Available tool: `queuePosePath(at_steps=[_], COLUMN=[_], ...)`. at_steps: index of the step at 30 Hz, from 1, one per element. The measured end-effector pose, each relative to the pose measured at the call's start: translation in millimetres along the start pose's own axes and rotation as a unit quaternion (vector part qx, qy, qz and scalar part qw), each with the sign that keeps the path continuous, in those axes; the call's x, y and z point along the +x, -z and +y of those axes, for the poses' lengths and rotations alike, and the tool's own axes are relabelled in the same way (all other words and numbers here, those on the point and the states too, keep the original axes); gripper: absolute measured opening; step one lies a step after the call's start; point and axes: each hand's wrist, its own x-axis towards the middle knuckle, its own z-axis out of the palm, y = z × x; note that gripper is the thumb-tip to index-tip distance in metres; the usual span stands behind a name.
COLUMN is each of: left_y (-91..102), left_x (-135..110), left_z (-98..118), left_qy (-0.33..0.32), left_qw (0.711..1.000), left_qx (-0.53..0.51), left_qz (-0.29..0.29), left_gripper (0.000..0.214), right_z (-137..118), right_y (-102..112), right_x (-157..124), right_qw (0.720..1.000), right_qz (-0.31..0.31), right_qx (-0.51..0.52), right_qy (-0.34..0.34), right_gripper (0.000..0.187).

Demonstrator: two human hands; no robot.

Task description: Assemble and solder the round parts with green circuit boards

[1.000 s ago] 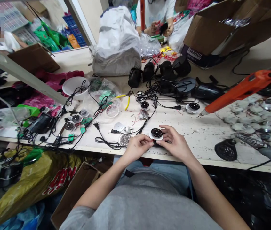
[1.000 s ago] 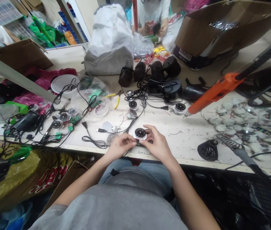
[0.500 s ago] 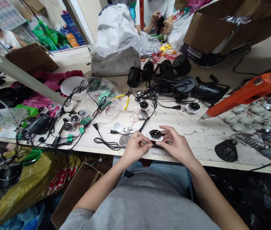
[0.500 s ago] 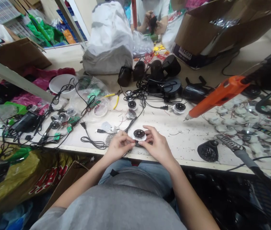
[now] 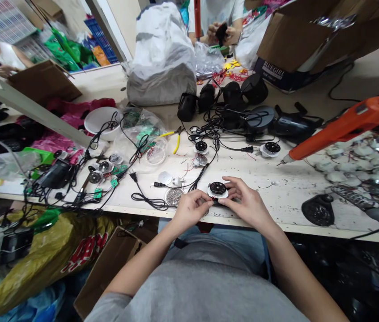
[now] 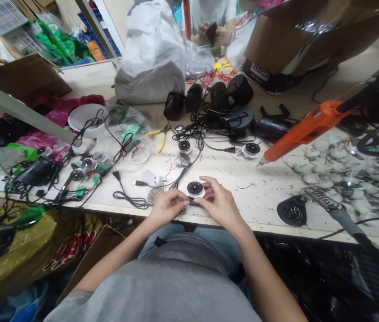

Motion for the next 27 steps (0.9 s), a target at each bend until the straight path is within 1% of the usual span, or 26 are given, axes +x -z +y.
queuePosePath(at_steps=[4,11,17,27], left_y=[-0.4,-0.2,-3.5,-1.5], left_x=[-0.1,-1.9,-0.6,1.9], left_z=[0.5,1.1,-4.7,0.8], left_qy=[0.004,0.038,0.07,0.104], left_qw=[1.0,0.998,0.988,0.983], left_qx=[-0.004,-0.048,-0.13,-0.144], left_qz=[-0.003,-0.034,-0.042,-0.049], left_gripper=[0.011,0.019,0.033,0.039], right_z=[2.3,0.1,0.4,1.1], right_y=[-0.7,-0.3,-0.2,0.9], right_x=[0.3,0.2,0.5,0.6], right_qw=[1.0,1.0,1.0,1.0], right_qz=[0.0,-0.005,-0.009,-0.015], right_qx=[0.005,-0.004,-0.01,-0.006], right_qy=[0.001,-0.008,-0.002,-0.002], right_gripper=[0.057,0.057,0.055,0.056])
